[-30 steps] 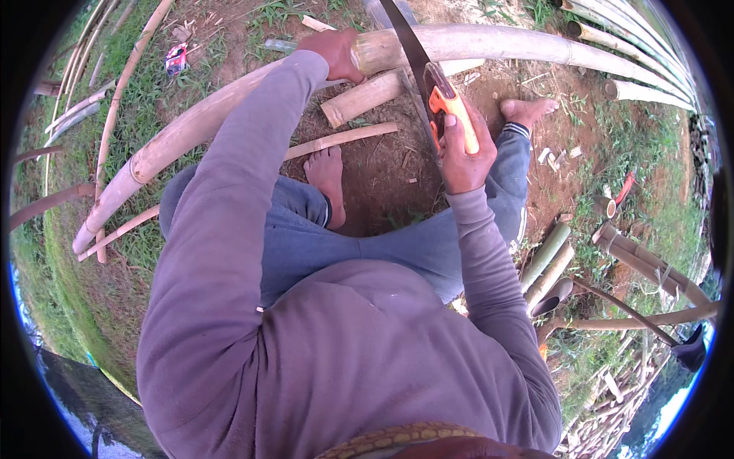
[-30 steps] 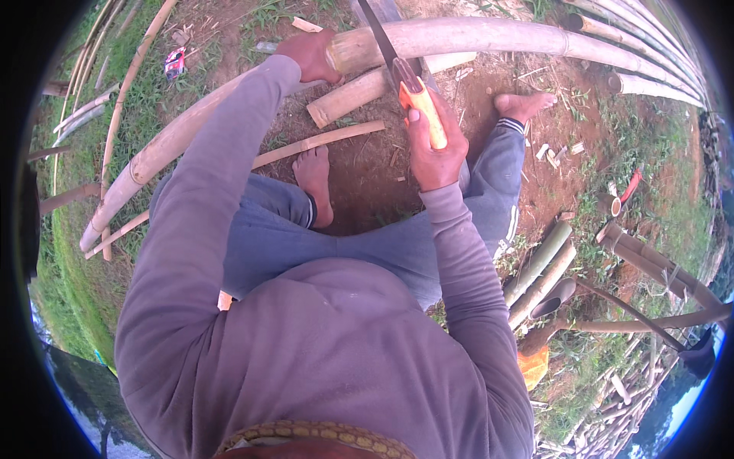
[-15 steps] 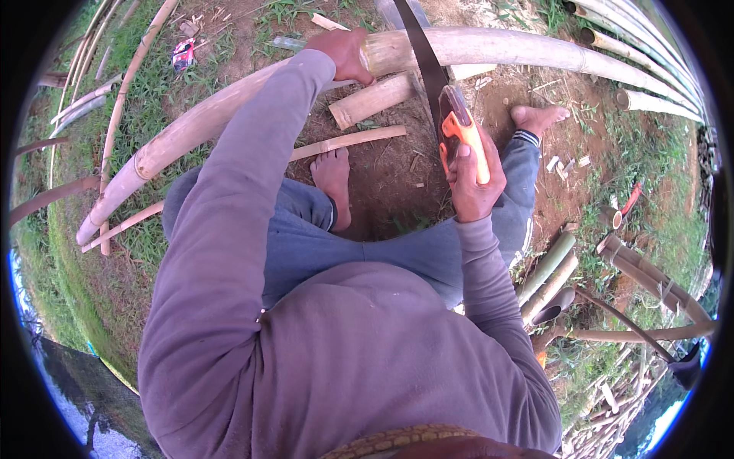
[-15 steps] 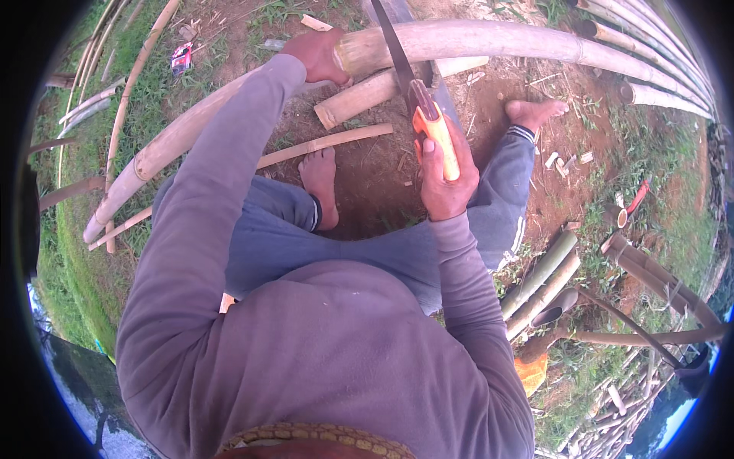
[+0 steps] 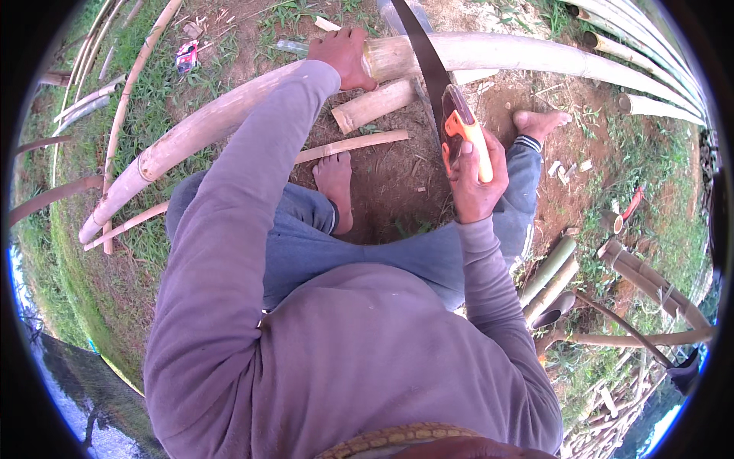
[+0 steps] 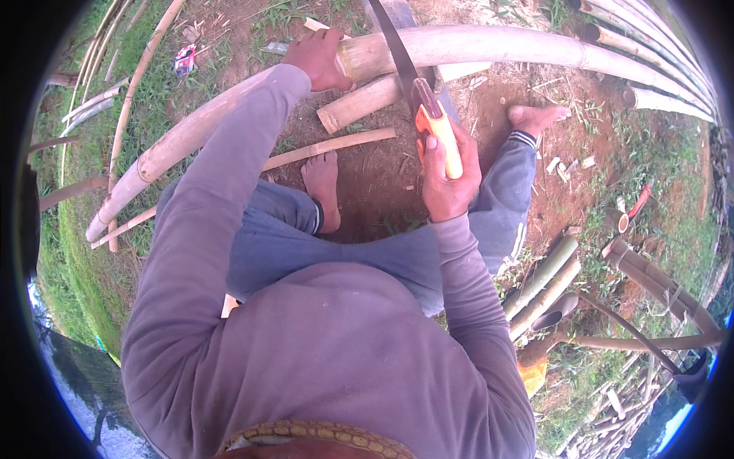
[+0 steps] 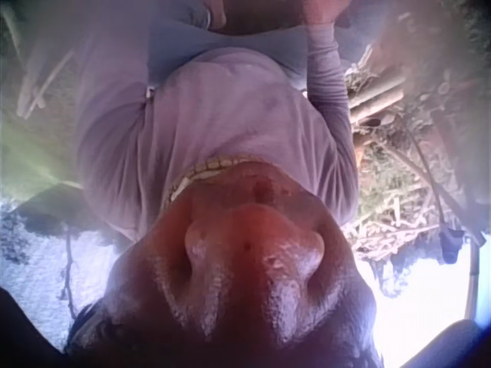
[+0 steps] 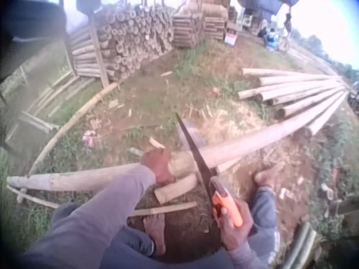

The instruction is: The person sits on the ground and uses a hand saw to cut long bamboo poles into shorter sections. They position each pole on a makeshift support, saw through it, and then move the cut pieces aside.

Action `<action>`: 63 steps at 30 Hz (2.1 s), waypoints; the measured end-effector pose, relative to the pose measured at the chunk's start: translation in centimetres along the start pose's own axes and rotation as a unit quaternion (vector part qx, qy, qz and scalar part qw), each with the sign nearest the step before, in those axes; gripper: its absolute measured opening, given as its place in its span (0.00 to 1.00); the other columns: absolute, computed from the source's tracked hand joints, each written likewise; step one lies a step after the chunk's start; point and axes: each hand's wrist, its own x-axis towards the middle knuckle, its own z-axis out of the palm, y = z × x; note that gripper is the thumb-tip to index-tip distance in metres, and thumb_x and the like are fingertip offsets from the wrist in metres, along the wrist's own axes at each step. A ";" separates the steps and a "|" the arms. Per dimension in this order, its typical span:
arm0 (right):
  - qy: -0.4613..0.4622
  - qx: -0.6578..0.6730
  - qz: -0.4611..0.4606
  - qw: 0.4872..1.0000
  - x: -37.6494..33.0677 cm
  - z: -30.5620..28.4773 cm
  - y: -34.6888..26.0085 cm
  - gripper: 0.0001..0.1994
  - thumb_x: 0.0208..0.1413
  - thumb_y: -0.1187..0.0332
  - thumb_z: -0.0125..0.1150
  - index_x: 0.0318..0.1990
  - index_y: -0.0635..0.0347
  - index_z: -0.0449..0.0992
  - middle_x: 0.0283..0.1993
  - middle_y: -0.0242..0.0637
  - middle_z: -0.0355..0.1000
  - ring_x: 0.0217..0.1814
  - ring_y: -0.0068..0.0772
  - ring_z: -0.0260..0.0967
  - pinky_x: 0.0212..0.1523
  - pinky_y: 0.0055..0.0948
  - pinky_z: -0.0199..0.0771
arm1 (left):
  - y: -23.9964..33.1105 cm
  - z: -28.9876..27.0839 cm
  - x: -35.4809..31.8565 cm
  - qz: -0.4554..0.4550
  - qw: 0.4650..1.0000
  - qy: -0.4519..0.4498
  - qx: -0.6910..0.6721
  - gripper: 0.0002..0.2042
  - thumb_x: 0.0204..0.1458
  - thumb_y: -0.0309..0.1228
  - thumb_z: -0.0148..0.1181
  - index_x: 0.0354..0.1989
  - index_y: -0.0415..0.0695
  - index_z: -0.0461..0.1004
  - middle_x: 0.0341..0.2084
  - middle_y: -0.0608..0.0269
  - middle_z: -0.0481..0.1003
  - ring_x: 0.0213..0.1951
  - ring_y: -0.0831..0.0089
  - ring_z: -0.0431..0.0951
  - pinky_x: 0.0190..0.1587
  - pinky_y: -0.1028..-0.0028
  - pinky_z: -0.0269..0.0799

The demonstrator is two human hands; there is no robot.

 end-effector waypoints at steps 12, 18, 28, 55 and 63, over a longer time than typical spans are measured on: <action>-0.034 0.069 0.071 0.994 0.4 0.0 -0.4 0.18 0.68 0.64 0.70 0.54 0.68 0.74 0.39 0.32 0.78 0.35 0.19 0.71 0.39 0.23 0.74 | 2.1 2.1 -0.7 0.003 0.994 0.069 0.081 0.47 0.45 0.51 0.80 0.71 0.45 0.63 0.59 0.46 0.77 0.62 0.44 0.78 0.63 0.48 0.75; -0.004 -0.016 0.050 0.999 -1.4 -0.9 0.0 0.11 0.69 0.66 0.70 0.47 0.67 0.79 0.36 0.32 0.79 0.36 0.16 0.72 0.37 0.20 0.73 | 1.7 0.8 0.2 0.000 0.999 0.009 0.043 0.44 0.46 0.52 0.79 0.67 0.43 0.66 0.53 0.43 0.80 0.54 0.44 0.84 0.57 0.50 0.80; -0.001 -0.055 -0.019 0.998 1.6 1.5 2.2 0.09 0.70 0.67 0.68 0.41 0.63 0.77 0.24 0.28 0.73 0.21 0.13 0.67 0.21 0.17 0.65 | 1.9 0.7 0.7 0.006 0.999 0.008 0.033 0.40 0.45 0.51 0.78 0.62 0.41 0.69 0.52 0.43 0.81 0.52 0.44 0.84 0.56 0.51 0.81; -0.018 -0.098 0.012 0.995 0.0 -1.1 0.4 0.07 0.66 0.73 0.72 0.44 0.67 0.81 0.32 0.29 0.79 0.31 0.13 0.70 0.32 0.20 0.71 | 0.9 -0.3 1.7 0.010 0.999 -0.031 0.012 0.43 0.39 0.51 0.78 0.66 0.46 0.71 0.48 0.47 0.84 0.50 0.47 0.85 0.56 0.53 0.79; -0.001 -0.069 0.032 0.997 -2.8 -2.5 -1.1 0.08 0.66 0.72 0.72 0.45 0.68 0.81 0.31 0.28 0.78 0.29 0.12 0.69 0.30 0.20 0.69 | 0.4 0.5 1.6 -0.006 0.998 -0.059 0.017 0.45 0.39 0.51 0.78 0.68 0.45 0.70 0.49 0.48 0.84 0.51 0.48 0.85 0.56 0.54 0.80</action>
